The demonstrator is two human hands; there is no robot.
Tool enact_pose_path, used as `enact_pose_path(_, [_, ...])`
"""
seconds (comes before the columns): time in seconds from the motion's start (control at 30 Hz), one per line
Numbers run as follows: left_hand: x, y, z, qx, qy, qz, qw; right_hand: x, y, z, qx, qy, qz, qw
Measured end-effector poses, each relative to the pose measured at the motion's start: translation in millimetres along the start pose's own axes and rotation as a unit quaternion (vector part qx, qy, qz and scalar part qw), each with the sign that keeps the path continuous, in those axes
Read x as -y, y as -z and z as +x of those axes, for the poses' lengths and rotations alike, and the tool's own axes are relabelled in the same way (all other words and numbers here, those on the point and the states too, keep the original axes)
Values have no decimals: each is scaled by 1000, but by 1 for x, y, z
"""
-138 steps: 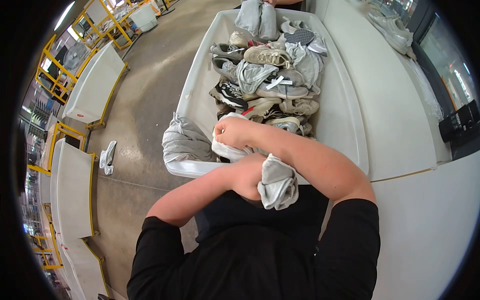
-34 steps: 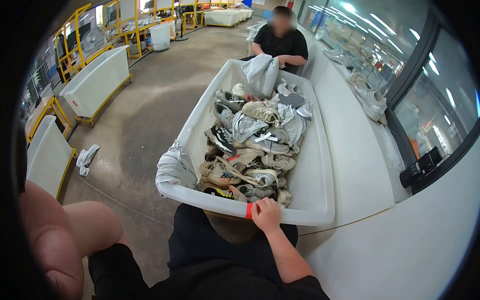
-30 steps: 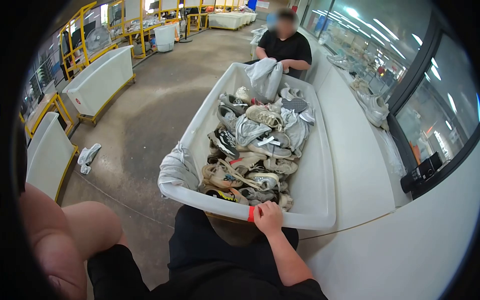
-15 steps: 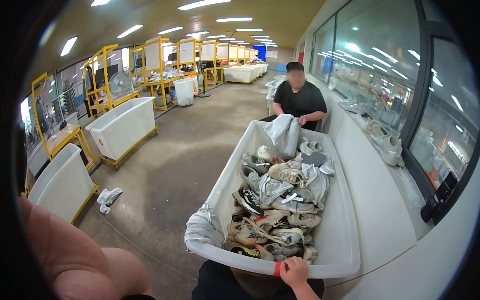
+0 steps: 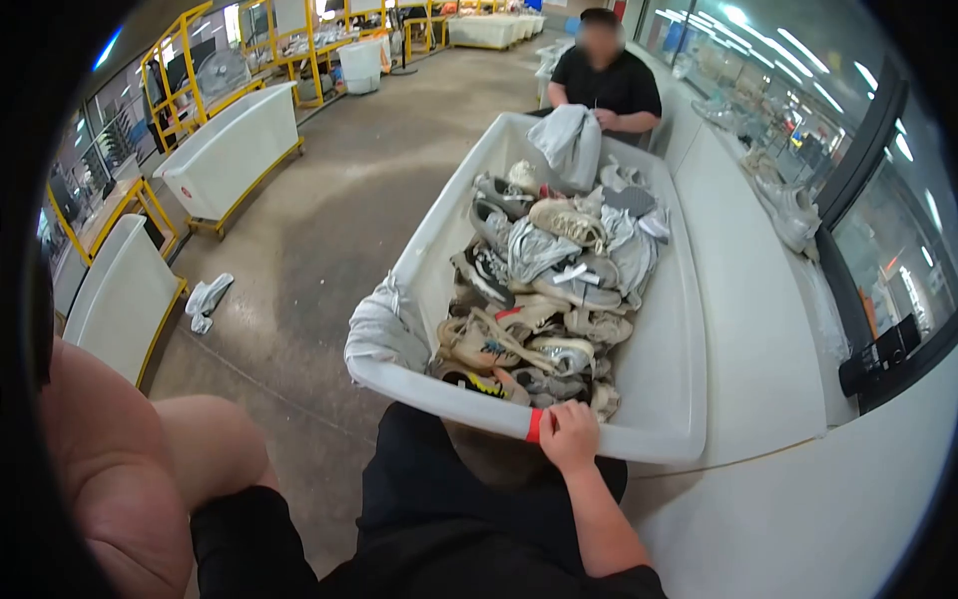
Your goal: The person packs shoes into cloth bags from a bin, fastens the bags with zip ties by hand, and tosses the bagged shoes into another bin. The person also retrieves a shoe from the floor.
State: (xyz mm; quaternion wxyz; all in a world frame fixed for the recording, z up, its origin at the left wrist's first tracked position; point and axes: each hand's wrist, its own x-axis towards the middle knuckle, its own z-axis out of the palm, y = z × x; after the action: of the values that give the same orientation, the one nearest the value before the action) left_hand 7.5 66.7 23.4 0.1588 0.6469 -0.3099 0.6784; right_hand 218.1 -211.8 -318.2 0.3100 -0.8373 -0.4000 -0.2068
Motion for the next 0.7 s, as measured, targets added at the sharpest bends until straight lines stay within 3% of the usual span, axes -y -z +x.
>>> enact_pose_path(0.2, [4, 13, -20, 26, 49, -11, 998, 7, 4, 4, -11, -2, 12, 1000])
enact_pose_path(0.4, [20, -51, -41, 64, 123, -23, 990, 1, -1, 2, -3, -3, 4, 1000])
enact_pose_path(0.47, [56, -21, -57, 87, 144, -25, 985, 4, -2, -4, 13, -15, 16, 1000])
enact_pose_path(0.53, [84, -53, -115, 104, 314, 20, 943, 1, -1, 3, 8, -15, 16, 1000])
enact_pose_path(0.57, [90, -66, -155, 119, 498, 20, 859, 2, 0, 3, 9, -22, 14, 1000])
enact_pose_path(0.6, [111, -74, -208, 156, 588, 3, 794, 1, 1, 5, 38, -40, 24, 998])
enact_pose_path(0.7, [117, -99, -322, 368, 613, 94, 693, -8, 3, 23, 93, -78, 42, 992])
